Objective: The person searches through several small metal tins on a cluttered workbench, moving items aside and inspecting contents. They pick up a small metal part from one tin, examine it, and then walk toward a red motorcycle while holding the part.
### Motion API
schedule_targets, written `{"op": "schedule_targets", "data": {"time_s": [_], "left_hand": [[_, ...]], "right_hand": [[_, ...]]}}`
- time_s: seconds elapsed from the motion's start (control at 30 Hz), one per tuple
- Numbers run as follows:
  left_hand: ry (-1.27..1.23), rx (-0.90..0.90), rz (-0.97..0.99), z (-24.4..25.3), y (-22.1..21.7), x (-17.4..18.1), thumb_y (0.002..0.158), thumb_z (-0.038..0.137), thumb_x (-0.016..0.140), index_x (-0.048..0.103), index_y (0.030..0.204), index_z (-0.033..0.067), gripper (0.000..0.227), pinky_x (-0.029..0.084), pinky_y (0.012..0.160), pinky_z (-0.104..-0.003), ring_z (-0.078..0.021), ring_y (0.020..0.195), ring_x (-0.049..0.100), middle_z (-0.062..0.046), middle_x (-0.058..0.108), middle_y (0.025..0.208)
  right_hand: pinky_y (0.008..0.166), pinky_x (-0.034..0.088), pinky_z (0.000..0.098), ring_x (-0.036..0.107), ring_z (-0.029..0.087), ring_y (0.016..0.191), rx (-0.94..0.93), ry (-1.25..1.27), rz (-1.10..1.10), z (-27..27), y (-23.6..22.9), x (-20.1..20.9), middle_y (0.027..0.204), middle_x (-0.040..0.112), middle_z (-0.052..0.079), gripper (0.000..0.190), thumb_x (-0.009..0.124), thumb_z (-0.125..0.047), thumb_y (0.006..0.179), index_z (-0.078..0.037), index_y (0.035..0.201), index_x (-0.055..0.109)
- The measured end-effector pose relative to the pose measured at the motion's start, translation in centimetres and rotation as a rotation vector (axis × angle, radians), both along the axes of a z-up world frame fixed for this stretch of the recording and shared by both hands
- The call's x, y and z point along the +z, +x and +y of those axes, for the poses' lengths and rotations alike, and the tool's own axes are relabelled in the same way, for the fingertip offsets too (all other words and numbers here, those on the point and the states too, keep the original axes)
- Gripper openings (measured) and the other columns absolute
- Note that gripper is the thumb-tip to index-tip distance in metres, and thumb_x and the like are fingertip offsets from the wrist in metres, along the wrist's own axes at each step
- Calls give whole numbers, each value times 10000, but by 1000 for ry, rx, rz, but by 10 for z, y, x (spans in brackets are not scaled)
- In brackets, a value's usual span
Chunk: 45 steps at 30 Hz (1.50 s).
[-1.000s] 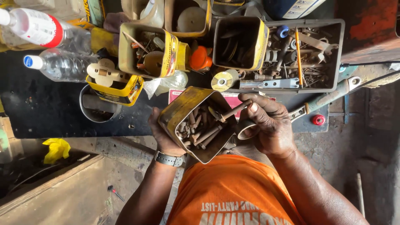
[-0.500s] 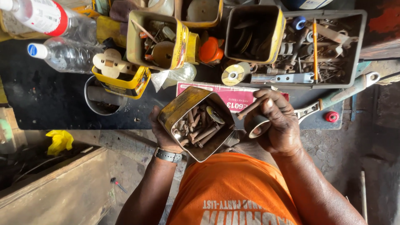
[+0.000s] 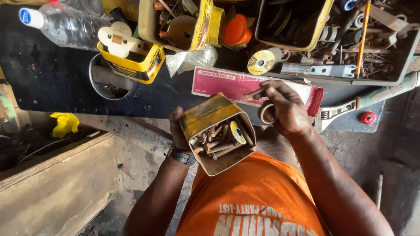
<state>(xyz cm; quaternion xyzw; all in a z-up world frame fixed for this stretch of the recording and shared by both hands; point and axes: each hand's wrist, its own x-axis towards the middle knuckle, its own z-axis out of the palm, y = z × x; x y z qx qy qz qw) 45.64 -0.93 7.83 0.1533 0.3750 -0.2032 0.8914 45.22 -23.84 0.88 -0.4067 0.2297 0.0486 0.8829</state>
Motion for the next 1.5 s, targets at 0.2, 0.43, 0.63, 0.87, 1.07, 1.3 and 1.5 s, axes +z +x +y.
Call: {"op": "schedule_targets", "data": {"time_s": [0.2,0.43,0.63,0.87,1.07,1.3,1.5], "left_hand": [[-393,-278,-452,5,7,-8,929,531,594,197,1677,20,989,461,1157,-539,-350,976,780,-298,744,1096],[-488,-402,-512,14,5,-42,936,544,613,155,1706,72,1013,287,1248,-614,-446,1443,470,-301,462,1579],[-238,-327,-190,68,-27,-144,842,611,638,516,1505,6,906,521,1024,-570,-415,1021,721,-257,710,1221],[-207,-251,-138,50,-14,-110,820,582,656,595,1426,-52,879,562,941,-659,-505,994,725,-333,706,1197],[-230,-301,-377,46,8,-60,962,610,601,613,1324,-80,780,587,932,-518,-419,1113,700,-264,715,1216],[-415,-302,-340,33,17,-42,972,590,607,584,1369,-88,786,550,1041,-561,-451,1211,656,-297,674,1304],[-219,-151,-240,16,4,-75,853,585,658,668,1282,-93,802,596,916,-578,-457,918,746,-338,726,1121]], "right_hand": [[320,425,159,562,99,369,242,85,-91,22,22,2,879,723,259,198,630,-80,996,52,1139,670],[323,434,129,560,51,391,330,112,-81,23,24,1,896,724,178,179,680,-97,972,36,1083,724],[322,434,153,554,75,401,340,1,-79,14,25,9,840,705,168,187,698,-101,973,31,1099,740],[304,382,207,499,123,351,145,-172,-45,-9,19,19,653,561,147,231,627,-111,1045,22,1215,709],[310,553,216,655,152,432,153,-408,-173,-46,-28,91,709,630,93,300,704,-261,979,21,1078,674],[529,504,368,662,206,632,625,-1202,-869,0,-3,180,929,700,36,238,750,-173,956,-147,1192,741],[950,452,445,673,284,849,814,-1559,-998,46,14,147,1001,658,59,177,623,-186,944,-181,1103,700]]}}
